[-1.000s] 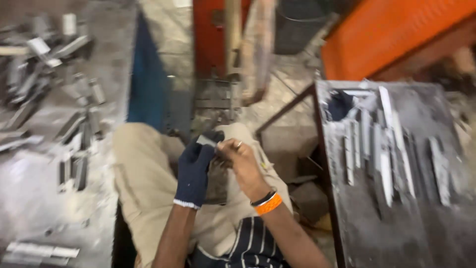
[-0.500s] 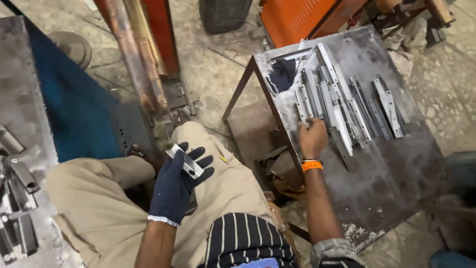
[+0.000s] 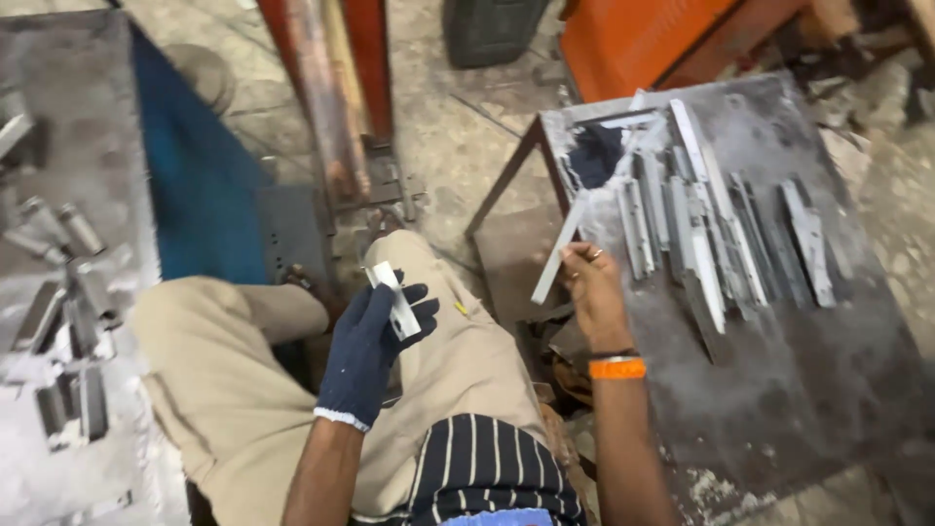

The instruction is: The person is assembling and welding metal slides or brackets using a spot-welding machine.

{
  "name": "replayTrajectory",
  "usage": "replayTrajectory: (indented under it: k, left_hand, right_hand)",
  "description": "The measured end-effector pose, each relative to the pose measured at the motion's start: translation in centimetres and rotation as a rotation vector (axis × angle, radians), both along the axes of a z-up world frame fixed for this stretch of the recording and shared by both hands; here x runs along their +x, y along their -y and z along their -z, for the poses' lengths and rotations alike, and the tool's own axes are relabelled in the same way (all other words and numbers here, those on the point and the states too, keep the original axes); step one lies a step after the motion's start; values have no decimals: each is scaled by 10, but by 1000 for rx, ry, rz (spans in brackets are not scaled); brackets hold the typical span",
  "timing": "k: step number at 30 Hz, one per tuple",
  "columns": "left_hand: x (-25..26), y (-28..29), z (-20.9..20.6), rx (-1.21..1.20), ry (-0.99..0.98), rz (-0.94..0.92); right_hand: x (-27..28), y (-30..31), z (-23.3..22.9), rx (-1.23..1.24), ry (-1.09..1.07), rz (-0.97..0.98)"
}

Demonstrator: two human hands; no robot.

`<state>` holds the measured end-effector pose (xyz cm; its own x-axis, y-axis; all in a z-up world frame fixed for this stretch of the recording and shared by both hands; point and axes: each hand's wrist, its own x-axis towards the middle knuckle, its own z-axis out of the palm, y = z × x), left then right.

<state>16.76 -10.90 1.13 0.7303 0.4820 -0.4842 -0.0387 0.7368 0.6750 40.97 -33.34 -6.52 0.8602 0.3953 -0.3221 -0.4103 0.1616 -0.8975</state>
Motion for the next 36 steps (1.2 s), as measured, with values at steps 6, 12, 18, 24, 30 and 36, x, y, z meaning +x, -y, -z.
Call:
replayTrajectory:
  k: [6, 12, 18, 24, 30, 36]
  left_hand:
    - [-12, -8, 12, -82, 126, -73]
    - [-21, -11, -13, -4, 114, -144]
    - [-22, -4, -6, 116, 174, -111]
    - [-24, -5, -7, 82, 188, -71]
    - [-27, -12, -36, 275, 181, -143]
    - [-25, -2, -30, 231, 213, -207]
  right_hand:
    - [-82, -96, -57, 161, 59, -232]
    - [-141, -128, -98, -41, 212, -407]
    - [-160, -129, -101, -103, 391, -459]
    - [-164, -124, -99, 11, 397, -550]
    - [-177, -126, -118, -33, 400, -634]
    - [-188, -126, -121, -39, 478, -514]
